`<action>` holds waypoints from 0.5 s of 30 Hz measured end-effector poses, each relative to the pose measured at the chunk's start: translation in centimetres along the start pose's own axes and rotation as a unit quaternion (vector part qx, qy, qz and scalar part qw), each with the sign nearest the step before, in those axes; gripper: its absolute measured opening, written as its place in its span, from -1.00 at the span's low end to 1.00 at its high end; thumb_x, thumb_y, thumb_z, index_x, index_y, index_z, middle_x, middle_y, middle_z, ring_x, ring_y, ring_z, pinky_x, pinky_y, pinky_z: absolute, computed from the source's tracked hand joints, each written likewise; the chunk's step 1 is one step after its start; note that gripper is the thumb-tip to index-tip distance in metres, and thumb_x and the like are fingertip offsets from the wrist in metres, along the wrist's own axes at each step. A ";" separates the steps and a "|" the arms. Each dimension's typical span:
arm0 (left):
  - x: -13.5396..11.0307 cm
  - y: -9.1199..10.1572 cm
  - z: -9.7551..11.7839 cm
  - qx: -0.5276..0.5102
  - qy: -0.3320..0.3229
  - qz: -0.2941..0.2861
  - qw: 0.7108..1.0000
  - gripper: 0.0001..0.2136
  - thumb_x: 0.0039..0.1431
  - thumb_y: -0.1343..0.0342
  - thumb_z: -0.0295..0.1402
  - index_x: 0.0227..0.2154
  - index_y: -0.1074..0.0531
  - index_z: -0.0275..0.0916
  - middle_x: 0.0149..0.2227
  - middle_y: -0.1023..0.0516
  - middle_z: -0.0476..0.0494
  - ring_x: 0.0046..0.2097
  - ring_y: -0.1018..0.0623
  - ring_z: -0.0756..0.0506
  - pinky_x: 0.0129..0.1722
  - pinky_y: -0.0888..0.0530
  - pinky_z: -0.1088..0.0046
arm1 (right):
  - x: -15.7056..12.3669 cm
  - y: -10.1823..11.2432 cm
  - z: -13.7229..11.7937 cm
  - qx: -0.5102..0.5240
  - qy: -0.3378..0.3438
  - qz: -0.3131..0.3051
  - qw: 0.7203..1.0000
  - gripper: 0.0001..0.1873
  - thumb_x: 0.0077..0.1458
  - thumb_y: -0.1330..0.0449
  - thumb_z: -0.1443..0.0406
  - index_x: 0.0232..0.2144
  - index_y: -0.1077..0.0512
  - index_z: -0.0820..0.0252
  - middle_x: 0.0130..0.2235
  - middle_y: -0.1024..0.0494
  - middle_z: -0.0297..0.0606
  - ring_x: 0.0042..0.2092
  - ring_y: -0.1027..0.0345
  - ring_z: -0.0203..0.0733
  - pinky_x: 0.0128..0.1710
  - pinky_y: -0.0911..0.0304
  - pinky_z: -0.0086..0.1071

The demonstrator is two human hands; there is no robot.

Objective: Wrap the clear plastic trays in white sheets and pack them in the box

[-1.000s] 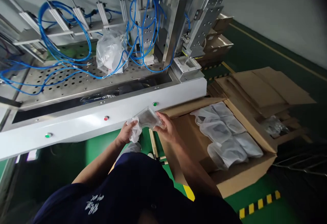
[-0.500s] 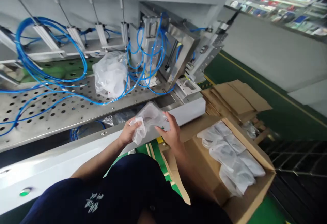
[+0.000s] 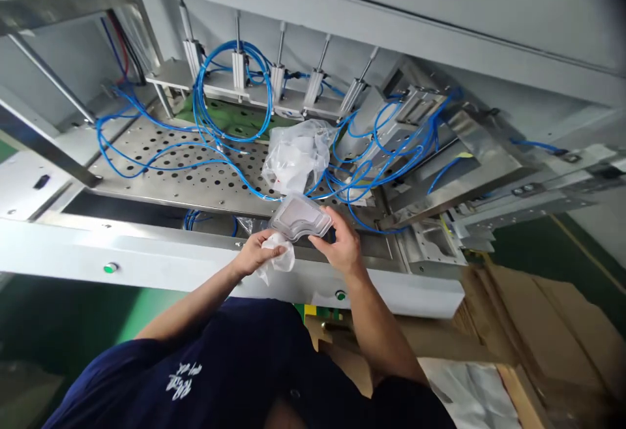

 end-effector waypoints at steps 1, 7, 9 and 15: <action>-0.2 0.5 -0.5 0.030 -0.001 0.011 0.999 -0.52 0.00 -0.56 0.01 -0.21 -0.67 -0.30 -0.29 -0.64 -0.16 -0.31 -0.55 -0.12 -0.27 -0.47 0.43 | 0.7 0.0 0.0 -0.007 0.008 -0.010 1.000 -0.26 0.25 -0.50 0.19 0.41 -0.42 0.03 0.26 -0.59 -0.08 0.21 -0.53 0.17 0.24 -0.52 0.03; -1.7 1.4 -5.3 0.143 0.067 0.037 0.987 -0.35 0.05 -0.42 0.09 0.05 -0.61 -0.32 -0.13 -0.70 -0.24 -0.14 -0.63 -0.24 -0.13 -0.52 0.33 | 2.2 0.9 1.3 -0.012 0.008 -0.026 1.000 -0.27 0.26 -0.47 0.22 0.41 -0.42 0.04 0.27 -0.58 -0.12 0.22 -0.52 0.12 0.33 -0.46 -0.03; -2.1 0.4 -6.6 0.187 0.088 0.008 0.978 -0.34 0.08 -0.37 0.10 0.09 -0.59 -0.32 -0.08 -0.70 -0.25 -0.11 -0.64 -0.26 -0.09 -0.52 0.30 | 1.7 1.5 2.0 -0.009 0.003 -0.019 1.000 -0.26 0.26 -0.47 0.22 0.42 -0.41 0.04 0.28 -0.58 -0.12 0.23 -0.52 0.11 0.34 -0.44 -0.03; -2.1 -2.6 -8.0 0.285 0.096 -0.057 0.952 -0.37 0.14 -0.24 0.06 0.13 -0.56 -0.31 -0.03 -0.71 -0.27 -0.02 -0.66 -0.31 0.05 -0.51 0.21 | -1.7 5.6 4.3 -0.033 -0.039 0.027 0.998 -0.28 0.27 -0.47 0.21 0.41 -0.41 0.03 0.29 -0.57 -0.10 0.27 -0.47 0.11 0.34 -0.44 -0.02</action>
Point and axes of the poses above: each hand's wrist, its own x-axis towards the middle knuckle, its own y-axis out of the back of the hand, z = x × y, the point moved 7 cm from there along x, towards the middle knuckle
